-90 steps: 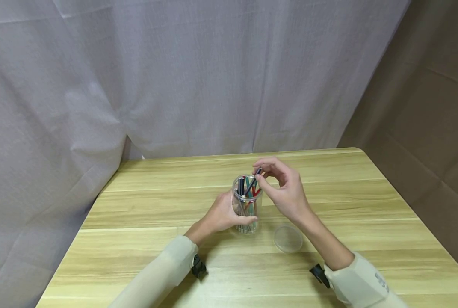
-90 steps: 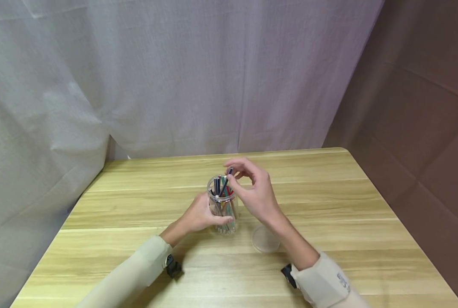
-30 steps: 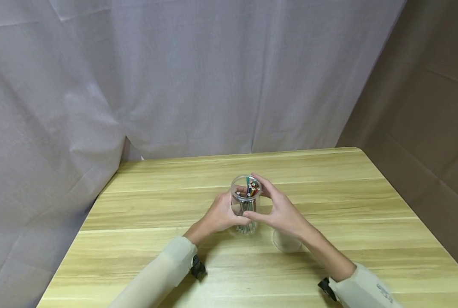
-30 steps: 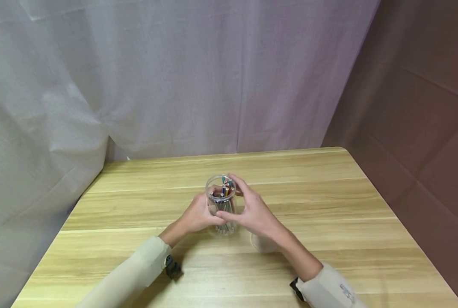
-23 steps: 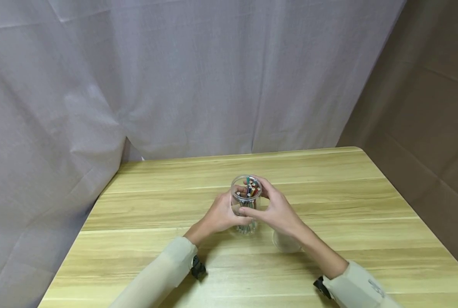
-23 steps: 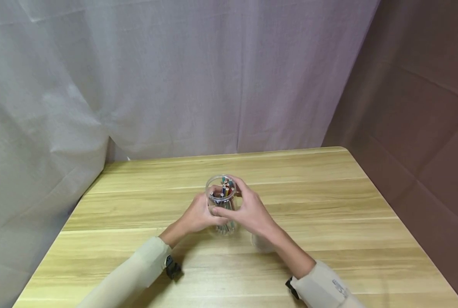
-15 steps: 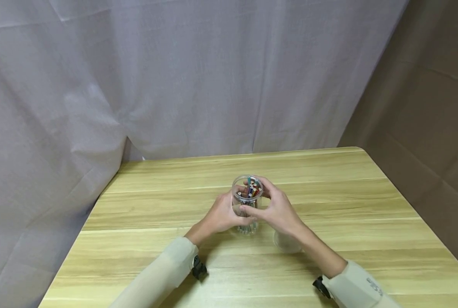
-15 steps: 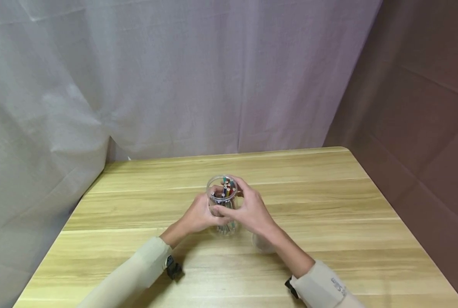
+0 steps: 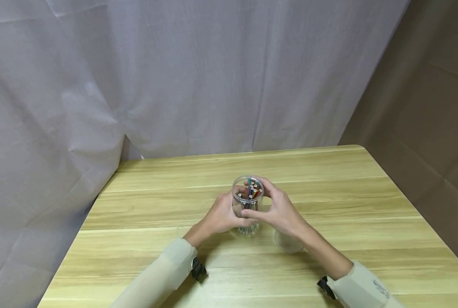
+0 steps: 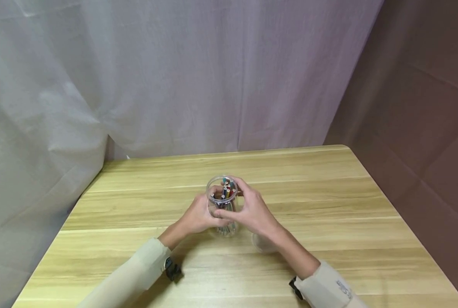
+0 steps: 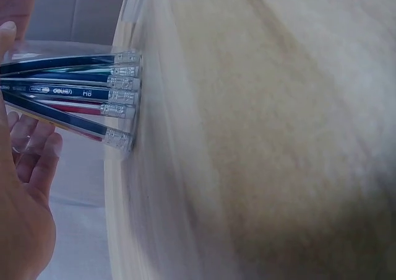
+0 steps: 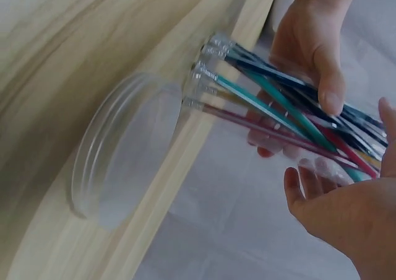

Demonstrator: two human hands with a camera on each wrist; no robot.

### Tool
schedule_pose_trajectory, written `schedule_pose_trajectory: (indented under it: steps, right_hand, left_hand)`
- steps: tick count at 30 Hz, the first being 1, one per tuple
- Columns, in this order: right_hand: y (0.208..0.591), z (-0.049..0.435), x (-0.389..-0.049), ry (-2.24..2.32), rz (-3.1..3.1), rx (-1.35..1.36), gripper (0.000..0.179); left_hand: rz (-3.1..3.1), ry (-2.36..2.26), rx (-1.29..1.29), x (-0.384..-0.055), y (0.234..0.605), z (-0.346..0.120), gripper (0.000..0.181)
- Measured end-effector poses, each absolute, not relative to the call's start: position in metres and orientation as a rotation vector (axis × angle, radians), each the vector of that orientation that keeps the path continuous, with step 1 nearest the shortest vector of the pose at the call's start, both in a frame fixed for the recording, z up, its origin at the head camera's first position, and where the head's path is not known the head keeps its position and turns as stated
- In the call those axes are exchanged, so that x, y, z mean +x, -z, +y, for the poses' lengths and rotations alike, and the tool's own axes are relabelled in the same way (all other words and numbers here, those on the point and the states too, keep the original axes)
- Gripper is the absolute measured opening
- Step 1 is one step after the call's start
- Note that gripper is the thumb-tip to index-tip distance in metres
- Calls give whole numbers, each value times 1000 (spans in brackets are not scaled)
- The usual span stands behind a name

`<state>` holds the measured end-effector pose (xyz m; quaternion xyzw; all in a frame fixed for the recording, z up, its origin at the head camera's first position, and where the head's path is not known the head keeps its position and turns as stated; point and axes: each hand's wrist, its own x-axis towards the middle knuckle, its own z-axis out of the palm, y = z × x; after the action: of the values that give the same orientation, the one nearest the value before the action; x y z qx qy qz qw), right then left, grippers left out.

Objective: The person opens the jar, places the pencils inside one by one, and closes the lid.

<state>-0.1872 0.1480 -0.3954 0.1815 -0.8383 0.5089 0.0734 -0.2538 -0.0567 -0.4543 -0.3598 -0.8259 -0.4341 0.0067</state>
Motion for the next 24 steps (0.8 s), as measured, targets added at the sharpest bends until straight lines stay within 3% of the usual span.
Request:
schedule_pose_trajectory:
  steps: [14, 24]
  right_hand:
    - [398, 214, -160, -1185, -2547, 555, 103]
    - [433, 229, -129, -803, -2855, 570, 105]
  left_hand:
    - [-2560, 1418, -1118, -253, 455, -55, 79]
    - [-2549, 1418, -1117, -253, 455, -55, 78]
